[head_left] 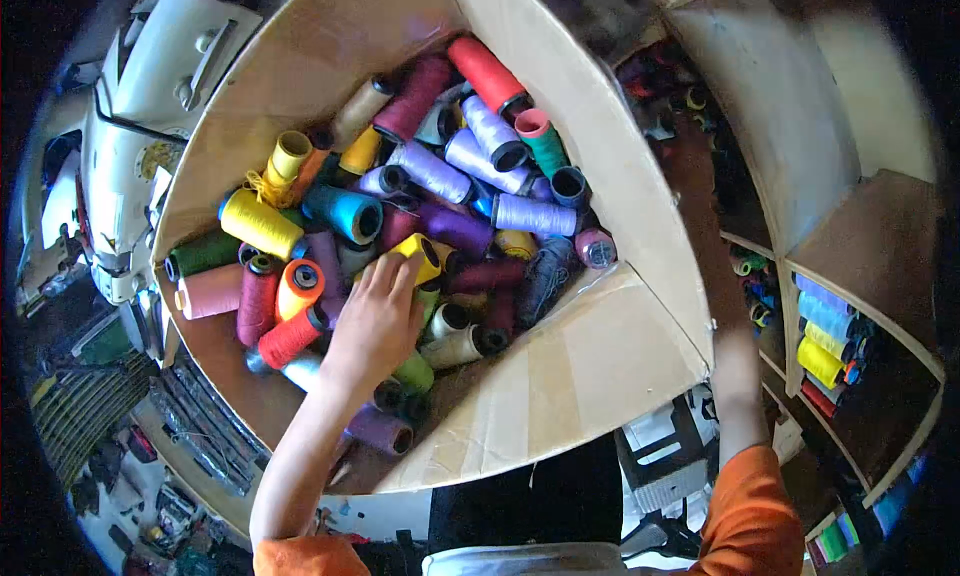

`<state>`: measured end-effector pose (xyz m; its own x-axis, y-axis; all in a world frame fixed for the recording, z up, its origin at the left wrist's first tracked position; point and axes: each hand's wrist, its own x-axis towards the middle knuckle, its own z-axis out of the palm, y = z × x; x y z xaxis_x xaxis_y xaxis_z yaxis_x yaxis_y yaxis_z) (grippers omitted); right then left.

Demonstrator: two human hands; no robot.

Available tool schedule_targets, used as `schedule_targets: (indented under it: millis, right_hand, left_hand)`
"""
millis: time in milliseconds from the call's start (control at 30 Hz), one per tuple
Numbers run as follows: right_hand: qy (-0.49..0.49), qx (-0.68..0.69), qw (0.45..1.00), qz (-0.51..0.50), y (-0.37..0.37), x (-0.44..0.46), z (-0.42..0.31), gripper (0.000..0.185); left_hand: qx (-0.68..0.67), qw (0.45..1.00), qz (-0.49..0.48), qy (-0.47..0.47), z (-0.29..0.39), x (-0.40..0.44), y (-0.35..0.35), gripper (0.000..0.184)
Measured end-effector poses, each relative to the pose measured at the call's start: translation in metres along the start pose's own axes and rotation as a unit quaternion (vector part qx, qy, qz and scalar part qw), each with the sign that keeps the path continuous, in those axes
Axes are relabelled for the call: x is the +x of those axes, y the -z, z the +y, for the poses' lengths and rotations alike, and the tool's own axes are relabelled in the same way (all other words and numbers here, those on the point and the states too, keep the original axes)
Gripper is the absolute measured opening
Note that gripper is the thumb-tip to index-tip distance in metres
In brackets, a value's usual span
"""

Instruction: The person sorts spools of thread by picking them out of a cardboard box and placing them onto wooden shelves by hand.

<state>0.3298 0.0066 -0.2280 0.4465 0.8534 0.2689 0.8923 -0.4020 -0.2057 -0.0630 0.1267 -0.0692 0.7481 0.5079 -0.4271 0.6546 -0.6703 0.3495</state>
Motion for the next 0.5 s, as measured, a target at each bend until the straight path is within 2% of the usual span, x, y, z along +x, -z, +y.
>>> schedule_targets:
  millis: [67,100,167,200,267,300,367,400,433,467,500]
  right_hand:
    - [-0.037,0.093,0.995,0.014,0.017,-0.015,-0.015,0.036]
    - [-0.054,0.137,0.989,0.020,0.027,-0.024,-0.023,0.035]
    - [-0.176,0.213,0.958,-0.077,0.058,-0.033,-0.044,0.034]
    - [-0.234,0.249,0.932,-0.124,0.077,-0.035,-0.054,0.034]
    - [-0.294,0.442,0.842,-0.088,0.111,-0.045,-0.068,0.033]
    - [-0.322,0.531,0.781,-0.068,0.130,-0.051,-0.072,0.032]
    - [-0.302,0.562,0.770,-0.021,0.174,-0.059,-0.078,0.038]
    - [-0.289,0.578,0.763,0.001,0.194,-0.059,-0.080,0.041]
    - [-0.218,0.646,0.732,0.005,0.208,-0.060,-0.083,0.050]
    - [-0.218,0.663,0.716,0.001,0.221,-0.053,-0.098,0.067]
    - [-0.219,0.680,0.700,-0.003,0.235,-0.047,-0.112,0.084]
  left_hand:
    - [0.089,0.996,0.022,-0.019,0.000,0.016,-0.007,0.060]
    - [0.120,0.993,-0.012,0.003,-0.002,0.025,-0.013,0.062]
    - [0.180,0.979,-0.077,0.052,-0.005,0.039,-0.023,0.065]
    - [0.145,0.987,-0.047,0.043,-0.004,0.039,-0.021,0.063]
    - [0.074,0.997,0.011,0.023,-0.002,0.035,-0.012,0.059]
    - [-0.020,0.997,0.070,0.024,0.007,0.031,0.006,0.061]
    - [-0.118,0.982,0.146,-0.013,0.024,0.024,0.052,0.067]
    - [-0.380,0.915,0.129,0.037,0.036,0.017,0.067,0.067]
    - [-0.473,0.870,0.140,-0.016,0.050,0.012,0.089,0.067]
    - [-0.609,0.780,0.139,-0.030,0.056,0.007,0.095,0.074]
    - [-0.654,0.739,0.145,-0.067,0.069,0.007,0.101,0.076]
